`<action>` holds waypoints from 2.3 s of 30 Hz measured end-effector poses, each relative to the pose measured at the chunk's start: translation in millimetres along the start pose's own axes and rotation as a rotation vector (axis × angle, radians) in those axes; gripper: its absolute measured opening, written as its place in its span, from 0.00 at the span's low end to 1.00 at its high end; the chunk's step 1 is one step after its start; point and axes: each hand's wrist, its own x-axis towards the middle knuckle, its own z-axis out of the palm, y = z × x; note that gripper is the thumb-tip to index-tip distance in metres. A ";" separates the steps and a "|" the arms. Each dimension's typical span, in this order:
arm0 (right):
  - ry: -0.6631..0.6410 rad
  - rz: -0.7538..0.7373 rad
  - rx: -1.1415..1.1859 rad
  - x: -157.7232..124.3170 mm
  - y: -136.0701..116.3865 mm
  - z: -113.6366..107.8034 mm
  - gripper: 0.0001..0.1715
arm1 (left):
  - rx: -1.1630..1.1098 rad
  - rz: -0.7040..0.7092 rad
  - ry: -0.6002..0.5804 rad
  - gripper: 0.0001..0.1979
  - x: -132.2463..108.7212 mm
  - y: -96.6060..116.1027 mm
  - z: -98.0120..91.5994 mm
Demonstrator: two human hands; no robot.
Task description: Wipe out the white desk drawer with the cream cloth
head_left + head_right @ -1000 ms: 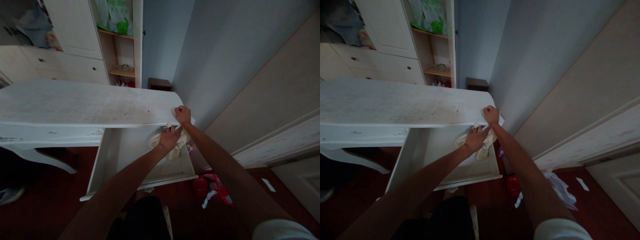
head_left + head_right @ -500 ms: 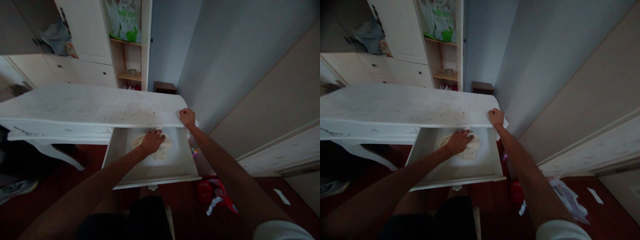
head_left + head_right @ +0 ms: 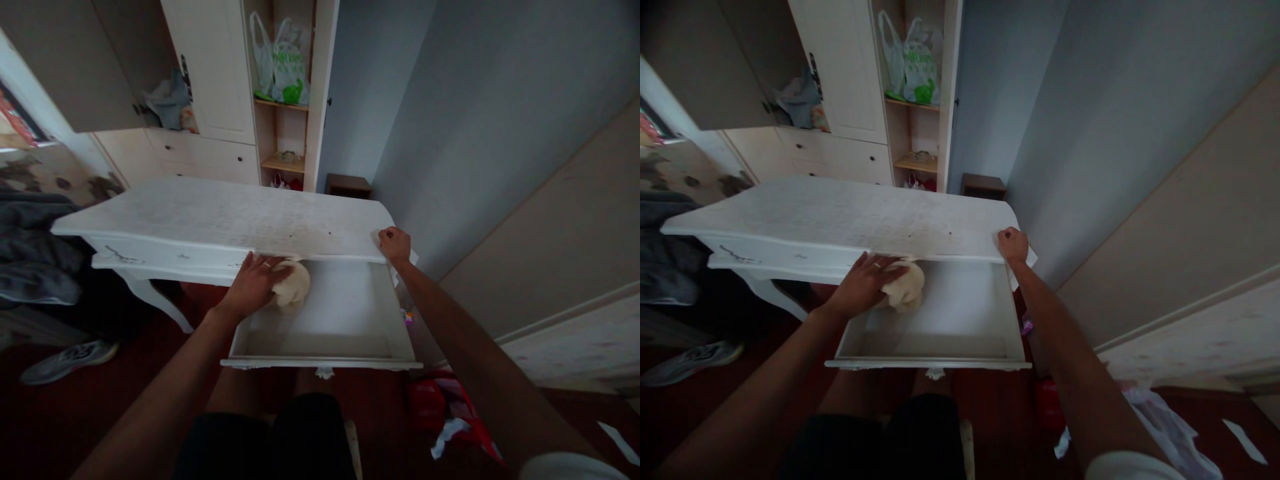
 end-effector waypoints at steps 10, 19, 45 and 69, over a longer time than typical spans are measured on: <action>0.028 -0.017 -0.026 2.4 6.5 4.7 0.15 | -0.234 -0.055 0.154 0.36 -90.4 33.4 7.5; 0.039 -0.024 -0.020 2.7 11.2 7.2 0.16 | -0.387 -0.192 0.233 0.31 -127.5 50.5 6.5; 0.082 -0.020 -0.047 5.1 14.2 8.7 0.15 | 0.258 0.064 -0.856 0.13 24.3 65.0 7.4; 0.064 0.005 -0.077 6.3 7.3 6.9 0.17 | -0.121 0.470 -0.683 0.18 79.9 224.6 51.4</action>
